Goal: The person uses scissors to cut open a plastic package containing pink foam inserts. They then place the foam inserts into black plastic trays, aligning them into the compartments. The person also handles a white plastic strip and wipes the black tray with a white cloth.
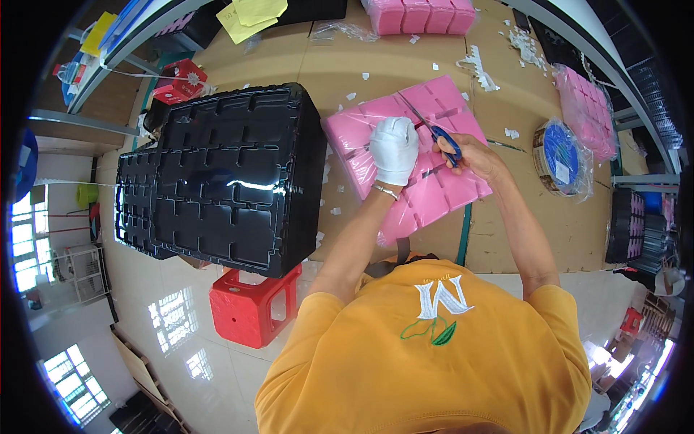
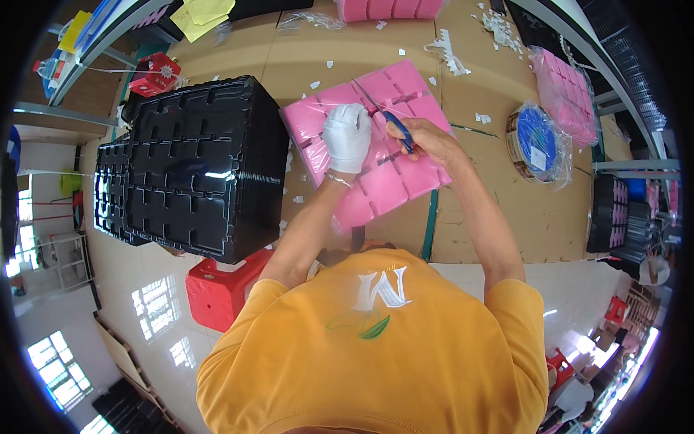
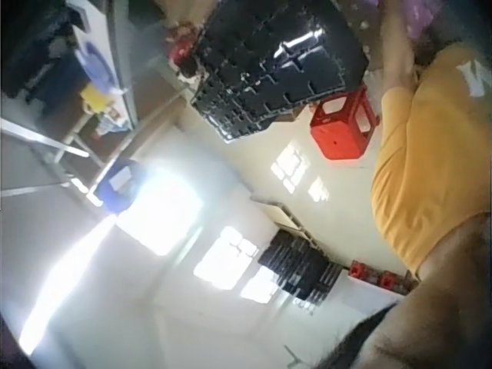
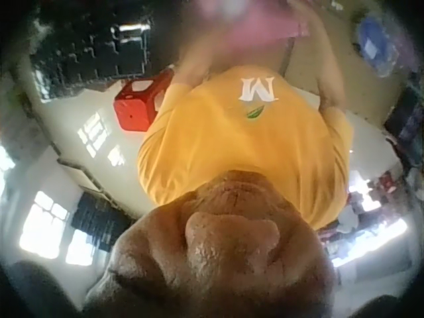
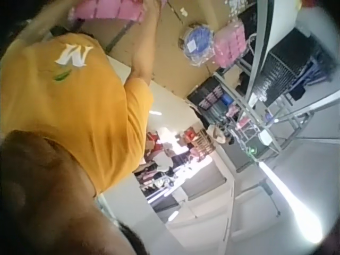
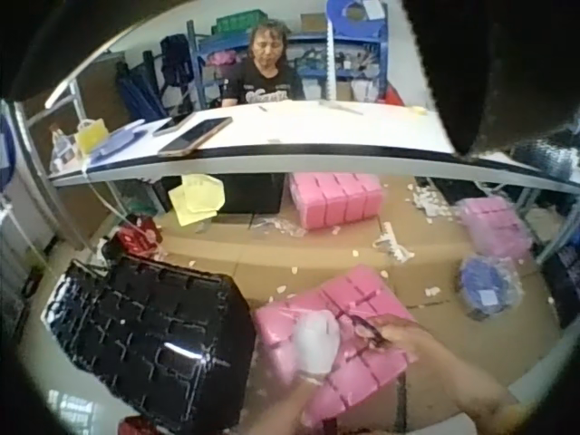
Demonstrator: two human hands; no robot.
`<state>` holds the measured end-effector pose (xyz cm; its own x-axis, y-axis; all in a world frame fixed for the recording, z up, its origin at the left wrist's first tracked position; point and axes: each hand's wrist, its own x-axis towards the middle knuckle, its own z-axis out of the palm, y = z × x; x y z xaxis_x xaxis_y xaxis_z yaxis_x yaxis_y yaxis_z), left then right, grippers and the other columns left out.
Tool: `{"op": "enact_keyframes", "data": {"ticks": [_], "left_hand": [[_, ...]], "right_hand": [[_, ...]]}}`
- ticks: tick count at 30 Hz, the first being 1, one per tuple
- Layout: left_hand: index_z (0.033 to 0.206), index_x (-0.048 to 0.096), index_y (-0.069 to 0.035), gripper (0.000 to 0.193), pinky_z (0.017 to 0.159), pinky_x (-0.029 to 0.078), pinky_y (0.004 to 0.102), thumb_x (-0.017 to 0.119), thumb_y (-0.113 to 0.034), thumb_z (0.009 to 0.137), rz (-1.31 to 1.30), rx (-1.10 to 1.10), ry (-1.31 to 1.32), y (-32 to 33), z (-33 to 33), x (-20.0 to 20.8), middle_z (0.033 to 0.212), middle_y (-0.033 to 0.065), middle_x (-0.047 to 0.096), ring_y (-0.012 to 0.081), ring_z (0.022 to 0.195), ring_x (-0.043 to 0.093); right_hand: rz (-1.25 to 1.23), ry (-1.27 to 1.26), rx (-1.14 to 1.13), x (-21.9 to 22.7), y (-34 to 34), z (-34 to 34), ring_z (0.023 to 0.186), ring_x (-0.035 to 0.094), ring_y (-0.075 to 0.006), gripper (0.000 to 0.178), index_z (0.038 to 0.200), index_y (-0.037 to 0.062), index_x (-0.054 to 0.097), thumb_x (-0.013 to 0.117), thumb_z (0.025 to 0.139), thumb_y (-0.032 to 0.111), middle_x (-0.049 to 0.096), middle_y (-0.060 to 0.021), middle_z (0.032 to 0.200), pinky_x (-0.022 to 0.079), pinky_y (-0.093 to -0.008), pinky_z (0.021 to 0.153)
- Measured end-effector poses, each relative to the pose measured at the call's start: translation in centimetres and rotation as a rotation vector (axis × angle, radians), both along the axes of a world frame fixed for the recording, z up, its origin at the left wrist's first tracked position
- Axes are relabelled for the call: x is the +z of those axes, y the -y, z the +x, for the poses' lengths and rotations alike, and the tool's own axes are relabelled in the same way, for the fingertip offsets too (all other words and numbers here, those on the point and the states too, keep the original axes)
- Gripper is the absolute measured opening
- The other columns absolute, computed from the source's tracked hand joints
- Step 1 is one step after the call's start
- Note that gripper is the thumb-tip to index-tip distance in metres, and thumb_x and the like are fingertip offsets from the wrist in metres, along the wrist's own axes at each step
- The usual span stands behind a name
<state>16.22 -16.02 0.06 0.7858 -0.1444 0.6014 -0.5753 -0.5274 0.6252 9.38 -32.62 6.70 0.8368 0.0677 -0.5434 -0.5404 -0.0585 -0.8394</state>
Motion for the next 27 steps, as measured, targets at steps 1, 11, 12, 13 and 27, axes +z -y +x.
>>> {"op": "enact_keyframes", "data": {"ticks": [1, 11, 12, 13, 27], "left_hand": [[0.082, 0.066, -0.007, 0.006, 0.069, 0.05, 0.0424, 0.066, -0.01, 0.077, -0.018, 0.003, -0.015, 0.0, -0.1, -0.2, 0.081, 0.0107, 0.064, 0.0317, 0.077, 0.061], [0.08, 0.065, -0.009, 0.009, 0.068, 0.049, 0.041, 0.066, -0.006, 0.072, -0.108, 0.027, 0.038, 0.0, 0.0, -0.4, 0.079, 0.0084, 0.062, 0.0296, 0.075, 0.059], [0.08, 0.064, -0.009, 0.009, 0.067, 0.049, 0.0411, 0.067, -0.006, 0.072, -0.131, 0.025, 0.038, -0.1, -0.1, -0.3, 0.078, 0.0084, 0.061, 0.0296, 0.074, 0.059], [0.08, 0.064, -0.009, 0.01, 0.067, 0.048, 0.0412, 0.067, -0.005, 0.071, -0.154, 0.024, 0.038, -0.1, -0.1, -0.3, 0.078, 0.0084, 0.061, 0.0296, 0.074, 0.058], [0.082, 0.066, -0.002, 0.005, 0.067, 0.049, 0.0342, 0.064, -0.005, 0.078, -0.371, -0.068, -0.172, -0.1, -0.9, -0.9, 0.077, 0.012, 0.062, 0.0226, 0.071, 0.06]], "right_hand": [[0.006, -0.003, -0.002, 0.1, 0.2, -0.1, 0.056, 0.051, -0.0077, 0.049, 0.099, -0.0009, 0.062, 0.063, 0.09, 0.047, 0.053, -0.0002, 0.07, 0.039, -0.0219, 0.045], [0.051, -0.002, 0.043, 0.0, 1.1, -0.7, 0.054, 0.051, -0.0079, 0.052, 0.095, 0.0002, 0.062, 0.064, 0.087, 0.051, 0.054, -0.0004, 0.067, 0.039, -0.0218, 0.044], [0.045, 0.001, 0.052, 0.0, 0.9, -0.5, 0.054, 0.05, -0.0076, 0.054, 0.093, 0.0011, 0.061, 0.065, 0.085, 0.054, 0.053, -0.0005, 0.066, 0.038, -0.0216, 0.043], [0.047, -0.009, 0.044, 0.0, 0.8, -0.3, 0.053, 0.05, -0.0078, 0.054, 0.093, 0.0012, 0.061, 0.065, 0.085, 0.054, 0.053, -0.0006, 0.066, 0.038, -0.0218, 0.043], [0.144, 0.336, -0.121, 7.4, -1.6, 2.3, 0.062, 0.054, -0.0088, 0.05, 0.104, -0.0025, 0.062, 0.061, 0.091, 0.046, 0.056, -0.0006, 0.074, 0.044, -0.024, 0.051]]}}
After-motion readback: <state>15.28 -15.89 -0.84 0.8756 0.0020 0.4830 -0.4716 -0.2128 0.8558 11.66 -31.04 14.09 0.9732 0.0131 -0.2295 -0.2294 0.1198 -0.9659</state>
